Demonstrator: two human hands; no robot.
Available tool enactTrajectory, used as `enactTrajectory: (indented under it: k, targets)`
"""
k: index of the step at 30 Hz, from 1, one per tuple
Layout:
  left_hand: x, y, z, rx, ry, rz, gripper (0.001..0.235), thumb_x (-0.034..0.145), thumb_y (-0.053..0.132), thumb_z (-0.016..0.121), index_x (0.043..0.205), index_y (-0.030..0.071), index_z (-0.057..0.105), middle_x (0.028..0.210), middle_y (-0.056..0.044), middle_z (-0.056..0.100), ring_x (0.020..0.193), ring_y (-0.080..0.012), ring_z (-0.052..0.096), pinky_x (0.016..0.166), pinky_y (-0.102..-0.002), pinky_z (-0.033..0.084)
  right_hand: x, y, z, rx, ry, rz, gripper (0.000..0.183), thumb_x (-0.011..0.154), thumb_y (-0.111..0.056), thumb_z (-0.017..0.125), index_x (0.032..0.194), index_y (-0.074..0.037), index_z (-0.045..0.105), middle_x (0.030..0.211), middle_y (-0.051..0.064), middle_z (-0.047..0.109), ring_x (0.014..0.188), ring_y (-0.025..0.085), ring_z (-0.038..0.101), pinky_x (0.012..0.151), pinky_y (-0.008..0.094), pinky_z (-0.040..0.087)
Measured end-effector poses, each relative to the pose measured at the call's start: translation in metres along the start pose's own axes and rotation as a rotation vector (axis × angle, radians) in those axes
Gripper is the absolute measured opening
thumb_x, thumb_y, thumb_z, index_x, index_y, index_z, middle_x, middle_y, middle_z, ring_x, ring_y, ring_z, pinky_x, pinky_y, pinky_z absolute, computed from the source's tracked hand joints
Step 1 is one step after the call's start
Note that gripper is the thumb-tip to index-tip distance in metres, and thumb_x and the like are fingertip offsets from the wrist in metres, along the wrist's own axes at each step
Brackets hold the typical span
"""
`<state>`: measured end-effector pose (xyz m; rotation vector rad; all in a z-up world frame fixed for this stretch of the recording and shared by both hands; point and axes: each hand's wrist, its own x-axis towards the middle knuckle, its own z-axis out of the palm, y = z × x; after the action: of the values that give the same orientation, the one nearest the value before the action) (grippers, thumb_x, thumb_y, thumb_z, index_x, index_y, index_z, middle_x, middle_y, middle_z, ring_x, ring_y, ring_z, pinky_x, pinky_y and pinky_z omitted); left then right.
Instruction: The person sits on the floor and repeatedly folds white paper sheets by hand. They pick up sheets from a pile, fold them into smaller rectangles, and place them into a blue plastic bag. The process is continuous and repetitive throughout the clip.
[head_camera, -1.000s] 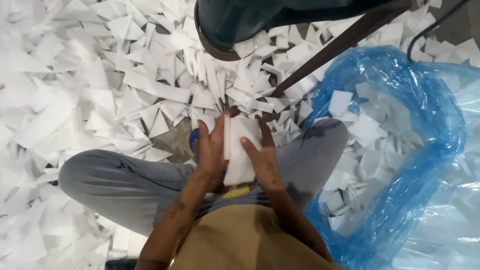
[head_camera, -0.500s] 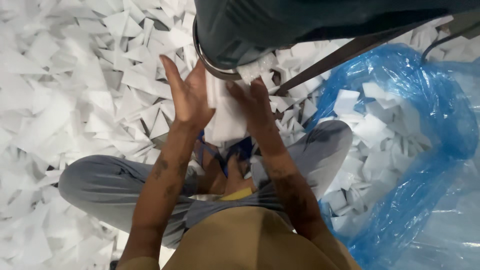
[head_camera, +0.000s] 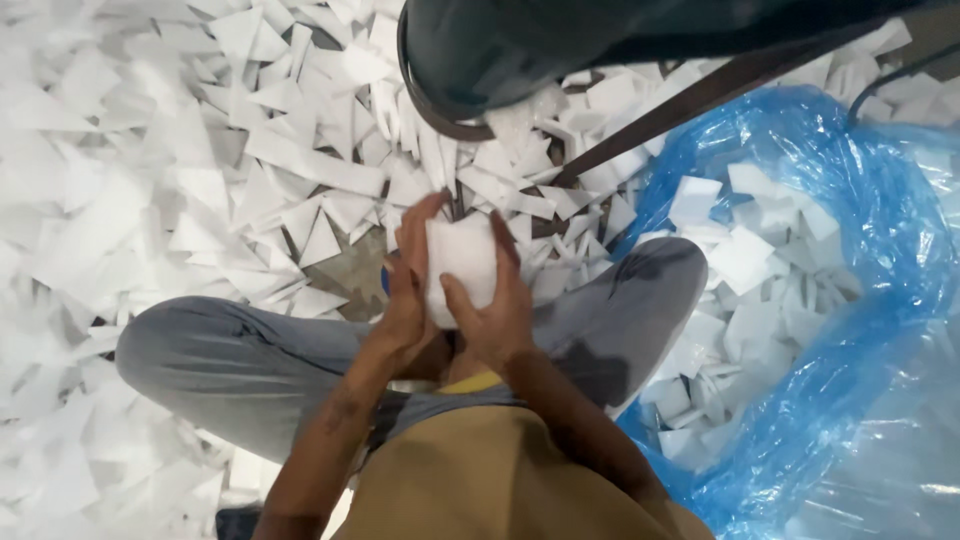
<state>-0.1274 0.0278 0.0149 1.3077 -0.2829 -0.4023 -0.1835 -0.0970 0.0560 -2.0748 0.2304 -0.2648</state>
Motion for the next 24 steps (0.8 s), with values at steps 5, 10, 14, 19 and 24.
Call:
enactTrajectory:
  k: [5, 10, 14, 19, 24]
  targets:
    - [-0.014, -0.024, 0.001, -0.339, 0.049, -0.001, 0.108, 0.095, 0.085, 0.02, 0.163, 0.001, 0.022, 0.168, -0.016, 0.028, 0.156, -0.0294, 0.027, 0.13, -0.044, 0.014, -0.012, 0.032, -0.001, 0.203, -0.008, 0.184, 0.068, 0.098, -0.012, 0.063, 0.159, 0.0, 0.035, 0.157, 0.021, 0.045, 0.143, 0.037, 0.047, 0.117, 0.041, 0.038]
    - [-0.025, -0.045, -0.015, 0.068, 0.134, 0.145, 0.095, 0.097, 0.065, 0.052, 0.161, 0.001, 0.023, 0.163, -0.017, 0.033, 0.153, -0.0271, 0.03, 0.122, -0.042, 0.024, -0.001, 0.059, -0.016, 0.84, 0.167, 0.203, 0.058, 0.1, -0.006, 0.066, 0.152, -0.001, 0.042, 0.146, 0.015, 0.052, 0.134, 0.031, 0.052, 0.112, 0.042, 0.045]
    - [-0.037, -0.054, -0.005, -0.306, 0.101, -0.095, 0.059, 0.095, 0.017, 0.08, 0.142, -0.007, 0.054, 0.141, -0.017, 0.058, 0.134, -0.0249, 0.054, 0.114, -0.04, 0.044, -0.004, 0.065, -0.016, 1.376, 0.074, 0.352, 0.057, 0.097, -0.005, 0.063, 0.15, -0.004, 0.041, 0.146, 0.012, 0.053, 0.134, 0.028, 0.053, 0.11, 0.045, 0.048]
    - [-0.034, -0.034, -0.02, -0.045, 0.017, -0.213, 0.04, 0.09, 0.008, 0.074, 0.128, 0.0, 0.066, 0.114, -0.007, 0.073, 0.103, -0.0138, 0.067, 0.091, -0.03, 0.055, -0.013, 0.051, -0.028, 0.394, 0.323, 0.059, 0.067, 0.101, -0.017, 0.063, 0.159, -0.003, 0.032, 0.15, 0.016, 0.048, 0.139, 0.03, 0.047, 0.116, 0.041, 0.039]
    - [-0.035, -0.014, -0.033, 0.113, -0.203, -0.192, 0.035, 0.088, 0.006, 0.077, 0.121, -0.002, 0.068, 0.11, -0.009, 0.073, 0.098, -0.012, 0.065, 0.089, -0.029, 0.053, -0.015, 0.033, -0.054, 0.086, -0.185, 0.05, 0.077, 0.094, -0.043, 0.062, 0.155, -0.002, 0.043, 0.154, 0.019, 0.055, 0.144, 0.032, 0.051, 0.122, 0.04, 0.036]
